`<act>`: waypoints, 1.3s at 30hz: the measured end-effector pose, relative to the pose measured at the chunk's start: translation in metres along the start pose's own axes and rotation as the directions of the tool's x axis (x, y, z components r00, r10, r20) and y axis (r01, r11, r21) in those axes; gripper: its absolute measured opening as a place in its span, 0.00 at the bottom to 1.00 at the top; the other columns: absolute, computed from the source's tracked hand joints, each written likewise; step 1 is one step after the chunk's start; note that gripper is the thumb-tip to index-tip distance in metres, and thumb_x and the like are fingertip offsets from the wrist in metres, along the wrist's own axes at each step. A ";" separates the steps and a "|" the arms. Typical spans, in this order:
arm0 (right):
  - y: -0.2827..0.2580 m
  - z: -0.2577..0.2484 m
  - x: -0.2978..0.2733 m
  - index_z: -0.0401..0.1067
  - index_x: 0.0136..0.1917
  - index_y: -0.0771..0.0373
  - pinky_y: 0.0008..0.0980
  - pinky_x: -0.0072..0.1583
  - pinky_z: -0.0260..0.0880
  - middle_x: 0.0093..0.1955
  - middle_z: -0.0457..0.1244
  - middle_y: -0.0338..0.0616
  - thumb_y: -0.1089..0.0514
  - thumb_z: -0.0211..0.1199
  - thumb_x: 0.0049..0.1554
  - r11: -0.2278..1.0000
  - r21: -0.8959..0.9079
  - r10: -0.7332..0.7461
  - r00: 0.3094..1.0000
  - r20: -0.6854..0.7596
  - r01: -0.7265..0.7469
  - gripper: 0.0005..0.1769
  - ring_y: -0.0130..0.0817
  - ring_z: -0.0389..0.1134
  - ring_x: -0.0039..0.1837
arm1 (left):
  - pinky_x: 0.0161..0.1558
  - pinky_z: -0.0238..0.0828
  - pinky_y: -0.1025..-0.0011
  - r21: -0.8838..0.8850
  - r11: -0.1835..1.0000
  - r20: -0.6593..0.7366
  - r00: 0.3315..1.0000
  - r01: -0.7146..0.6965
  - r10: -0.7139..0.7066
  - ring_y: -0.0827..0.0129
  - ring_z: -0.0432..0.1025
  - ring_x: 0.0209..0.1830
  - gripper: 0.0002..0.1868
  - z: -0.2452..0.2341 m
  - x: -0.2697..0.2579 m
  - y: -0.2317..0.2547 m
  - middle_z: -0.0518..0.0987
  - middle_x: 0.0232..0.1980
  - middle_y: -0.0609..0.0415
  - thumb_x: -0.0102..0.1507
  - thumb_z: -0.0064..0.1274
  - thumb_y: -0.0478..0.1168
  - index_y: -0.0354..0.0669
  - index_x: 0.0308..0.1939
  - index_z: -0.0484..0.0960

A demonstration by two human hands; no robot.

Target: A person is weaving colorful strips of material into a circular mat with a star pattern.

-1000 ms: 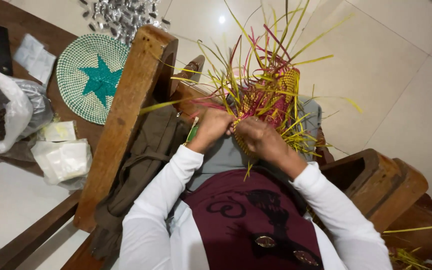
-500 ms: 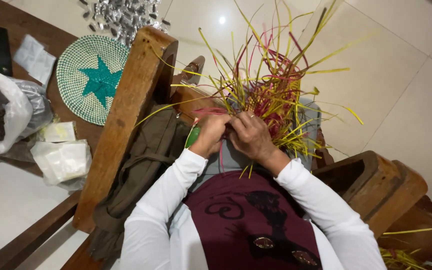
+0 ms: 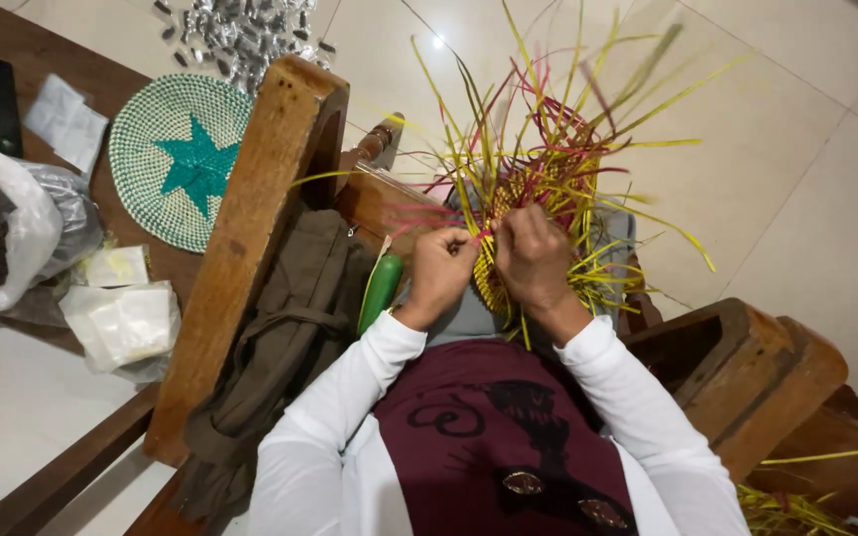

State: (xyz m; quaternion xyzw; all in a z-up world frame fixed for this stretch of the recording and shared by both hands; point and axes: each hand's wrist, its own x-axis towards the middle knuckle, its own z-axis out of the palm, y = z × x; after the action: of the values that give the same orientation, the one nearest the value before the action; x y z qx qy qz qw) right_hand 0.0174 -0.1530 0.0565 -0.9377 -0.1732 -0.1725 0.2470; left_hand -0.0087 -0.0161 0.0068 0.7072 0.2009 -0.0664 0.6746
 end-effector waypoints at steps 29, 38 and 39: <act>0.011 -0.014 0.025 0.73 0.48 0.59 0.43 0.44 0.61 0.37 0.60 0.44 0.56 0.60 0.54 0.863 0.467 -0.340 0.904 0.258 0.191 0.08 0.49 0.61 0.41 | 0.32 0.72 0.69 0.088 0.898 -0.039 0.900 -0.431 0.435 0.62 0.76 0.29 0.09 -0.013 -0.016 0.045 0.81 0.26 0.44 0.51 0.51 0.28 0.34 0.34 0.84; 0.025 0.004 0.009 0.72 0.46 0.54 0.40 0.46 0.60 0.44 0.63 0.41 0.53 0.59 0.56 0.853 0.488 -0.319 0.924 0.211 0.183 0.06 0.46 0.63 0.45 | 0.37 0.73 0.65 0.051 0.941 -0.022 0.942 -0.335 0.336 0.60 0.77 0.34 0.07 -0.010 -0.017 0.017 0.81 0.29 0.43 0.54 0.52 0.29 0.34 0.33 0.84; 0.031 0.008 0.004 0.71 0.44 0.53 0.38 0.47 0.58 0.46 0.63 0.40 0.52 0.57 0.56 0.854 0.460 -0.365 0.909 0.200 0.241 0.06 0.45 0.62 0.46 | 0.39 0.72 0.65 0.015 0.980 -0.017 0.980 -0.198 0.198 0.64 0.76 0.36 0.08 -0.010 -0.016 0.014 0.82 0.31 0.43 0.55 0.52 0.30 0.36 0.34 0.85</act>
State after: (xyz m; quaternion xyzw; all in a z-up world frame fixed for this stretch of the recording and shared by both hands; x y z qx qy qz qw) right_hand 0.0353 -0.1728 0.0389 -0.8361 -0.3867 -0.0330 0.3877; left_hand -0.0202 -0.0093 0.0261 0.7287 0.1354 0.0064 0.6713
